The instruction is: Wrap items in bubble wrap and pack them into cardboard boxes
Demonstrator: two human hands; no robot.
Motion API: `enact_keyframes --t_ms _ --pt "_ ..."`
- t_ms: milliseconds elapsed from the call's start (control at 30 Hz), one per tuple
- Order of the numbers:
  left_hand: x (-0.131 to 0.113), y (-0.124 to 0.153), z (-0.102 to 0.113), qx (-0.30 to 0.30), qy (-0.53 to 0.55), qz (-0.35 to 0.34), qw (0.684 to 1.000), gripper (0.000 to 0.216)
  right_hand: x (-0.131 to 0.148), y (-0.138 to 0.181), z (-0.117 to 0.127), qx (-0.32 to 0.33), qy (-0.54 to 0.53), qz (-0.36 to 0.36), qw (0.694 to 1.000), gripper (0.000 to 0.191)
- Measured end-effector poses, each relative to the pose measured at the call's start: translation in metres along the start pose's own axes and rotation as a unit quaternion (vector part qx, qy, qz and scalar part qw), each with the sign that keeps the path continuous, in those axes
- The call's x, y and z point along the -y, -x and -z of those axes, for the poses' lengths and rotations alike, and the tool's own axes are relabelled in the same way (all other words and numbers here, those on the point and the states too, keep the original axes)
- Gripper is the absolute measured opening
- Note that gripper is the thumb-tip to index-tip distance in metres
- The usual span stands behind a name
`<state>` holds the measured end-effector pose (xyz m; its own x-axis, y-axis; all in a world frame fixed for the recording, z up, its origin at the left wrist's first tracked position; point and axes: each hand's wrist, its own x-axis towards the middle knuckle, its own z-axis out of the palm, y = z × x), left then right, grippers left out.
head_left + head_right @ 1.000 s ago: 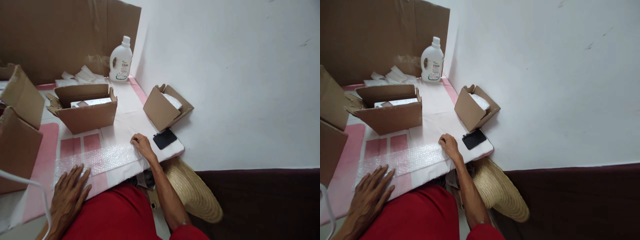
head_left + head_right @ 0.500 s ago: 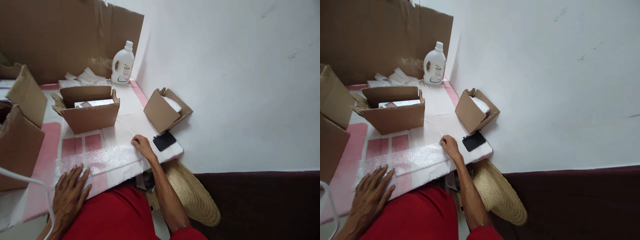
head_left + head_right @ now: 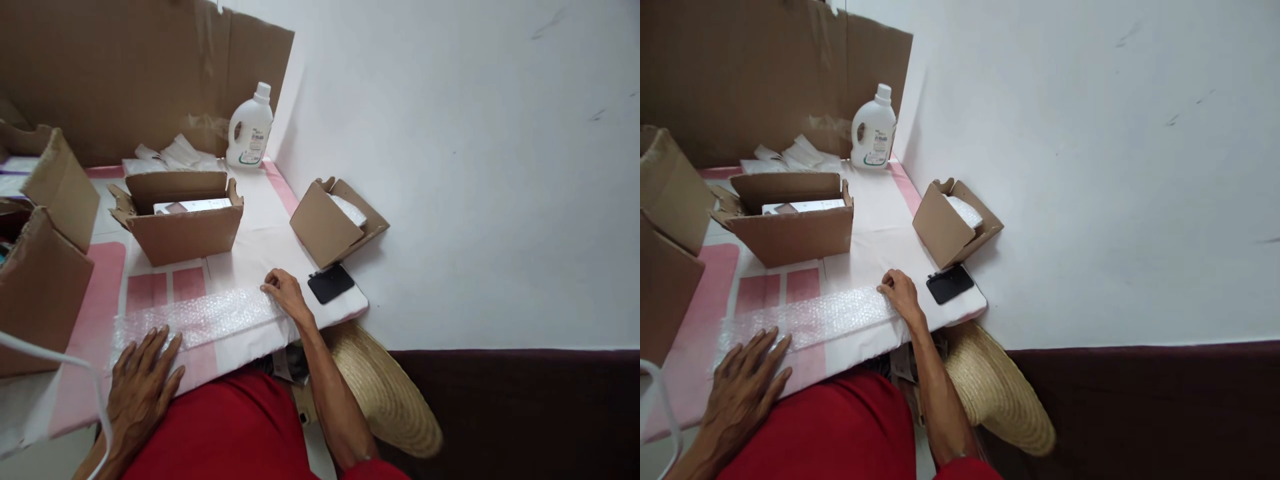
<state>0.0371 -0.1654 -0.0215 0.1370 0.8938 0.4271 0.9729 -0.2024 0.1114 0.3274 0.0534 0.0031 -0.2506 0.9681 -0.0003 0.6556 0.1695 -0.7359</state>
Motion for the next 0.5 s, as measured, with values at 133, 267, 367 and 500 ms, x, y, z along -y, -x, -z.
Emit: enact_keyframes --t_ms 133,267,367,500 --pt "-0.001 -0.001 0.011 -0.024 0.019 0.001 1.0 0.053 0.009 0.006 0.005 -0.011 -0.005 0.016 1.0 0.003" --pt "0.005 0.005 0.036 -0.058 0.005 0.138 0.989 0.041 0.037 0.033 -0.005 -0.086 0.02 0.117 0.989 0.012" --pt "0.017 0.011 0.049 0.001 -0.018 0.283 0.959 0.046 0.07 0.067 -0.034 -0.05 0.023 0.248 0.967 0.015" --pt "0.028 0.008 0.053 0.133 0.019 0.38 0.915 0.056 0.099 0.103 -0.082 0.066 0.075 0.348 0.932 0.007"
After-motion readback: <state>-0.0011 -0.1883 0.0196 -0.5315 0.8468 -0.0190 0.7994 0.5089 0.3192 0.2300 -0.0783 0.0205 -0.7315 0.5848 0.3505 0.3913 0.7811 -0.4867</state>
